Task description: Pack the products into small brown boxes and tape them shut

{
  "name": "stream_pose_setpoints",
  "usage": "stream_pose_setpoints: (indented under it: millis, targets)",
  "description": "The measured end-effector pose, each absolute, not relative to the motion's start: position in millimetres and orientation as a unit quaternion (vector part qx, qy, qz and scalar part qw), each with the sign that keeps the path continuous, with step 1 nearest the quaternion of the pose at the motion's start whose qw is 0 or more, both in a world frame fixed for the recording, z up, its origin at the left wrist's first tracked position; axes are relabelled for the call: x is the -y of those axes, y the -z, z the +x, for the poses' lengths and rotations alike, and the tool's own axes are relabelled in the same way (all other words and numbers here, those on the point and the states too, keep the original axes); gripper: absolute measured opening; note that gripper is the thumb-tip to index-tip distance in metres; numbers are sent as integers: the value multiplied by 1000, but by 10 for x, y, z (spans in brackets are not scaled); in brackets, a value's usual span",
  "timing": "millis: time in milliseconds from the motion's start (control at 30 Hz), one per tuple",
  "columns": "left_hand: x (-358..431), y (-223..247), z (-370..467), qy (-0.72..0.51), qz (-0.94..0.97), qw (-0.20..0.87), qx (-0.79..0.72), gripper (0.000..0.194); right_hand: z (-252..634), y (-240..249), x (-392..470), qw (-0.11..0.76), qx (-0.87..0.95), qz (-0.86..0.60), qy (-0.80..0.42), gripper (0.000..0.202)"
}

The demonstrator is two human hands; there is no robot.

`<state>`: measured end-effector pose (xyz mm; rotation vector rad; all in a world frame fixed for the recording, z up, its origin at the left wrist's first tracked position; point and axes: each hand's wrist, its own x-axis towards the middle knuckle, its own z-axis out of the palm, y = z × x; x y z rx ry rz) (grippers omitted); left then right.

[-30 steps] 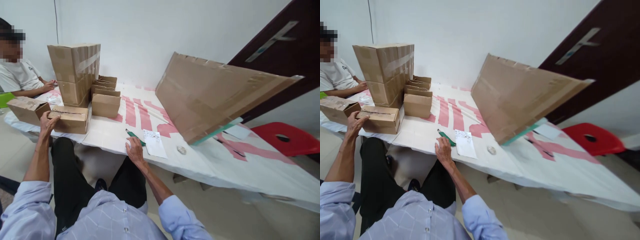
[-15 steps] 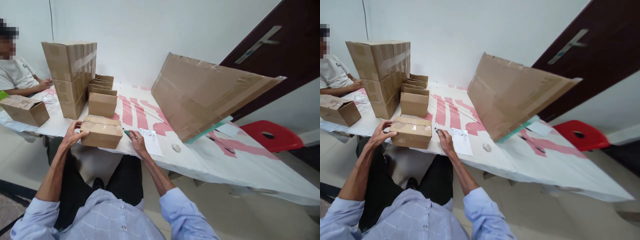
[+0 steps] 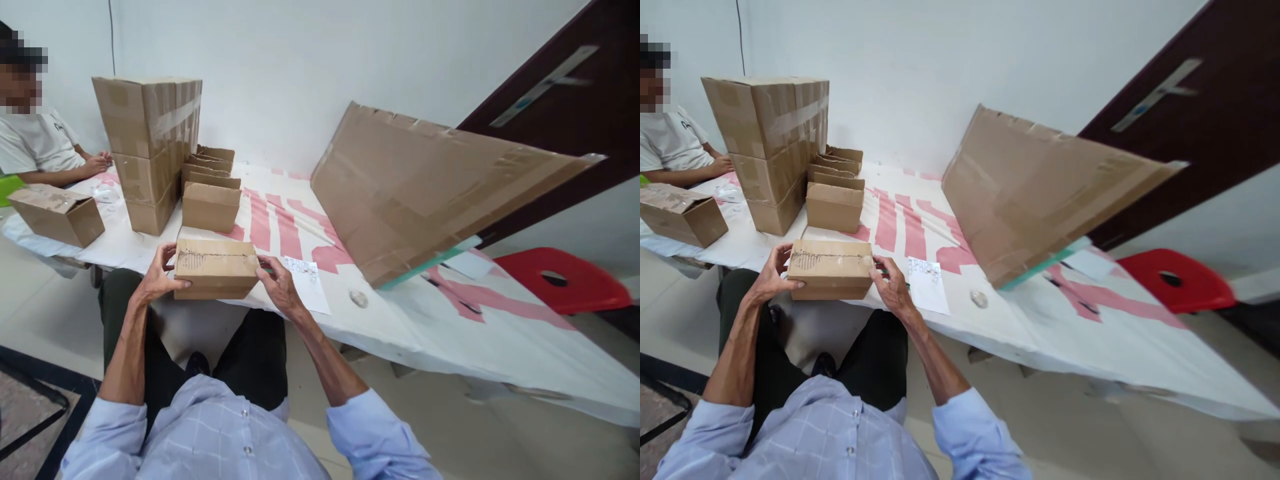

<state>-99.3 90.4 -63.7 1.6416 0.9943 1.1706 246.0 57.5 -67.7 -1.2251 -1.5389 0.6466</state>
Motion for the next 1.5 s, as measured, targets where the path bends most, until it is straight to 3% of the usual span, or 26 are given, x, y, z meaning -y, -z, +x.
stream_pose_setpoints:
  millis: [300,733,833,967,1033,1333,1500]
  targets:
    - [-554,563,-952,-442,707,395,-386,81,2464,661,-457,527,630,-508,-260,35]
    - [-434,570,-877,-428,741,352,-379,86,2629,717,-495,548,626,-515,-207,26]
    - [-416,565,-895,-423,744,352,-379,84,2839,834,-586,455,642,-610,-95,26]
    - [-378,557,-895,-421,743,350,-384,82,3044,1038,-599,154,643,-750,-6,23]
    - [-364,555,-884,-422,742,350,-386,81,3072,1127,-583,88,635,-767,-11,21]
    - [-346,582,-862,-426,741,340,-392,83,3116,1163,-642,101,630,-769,-32,31]
    - [-341,587,-844,-430,740,340,-391,83,3095,1134,-679,125,619,-772,-69,27]
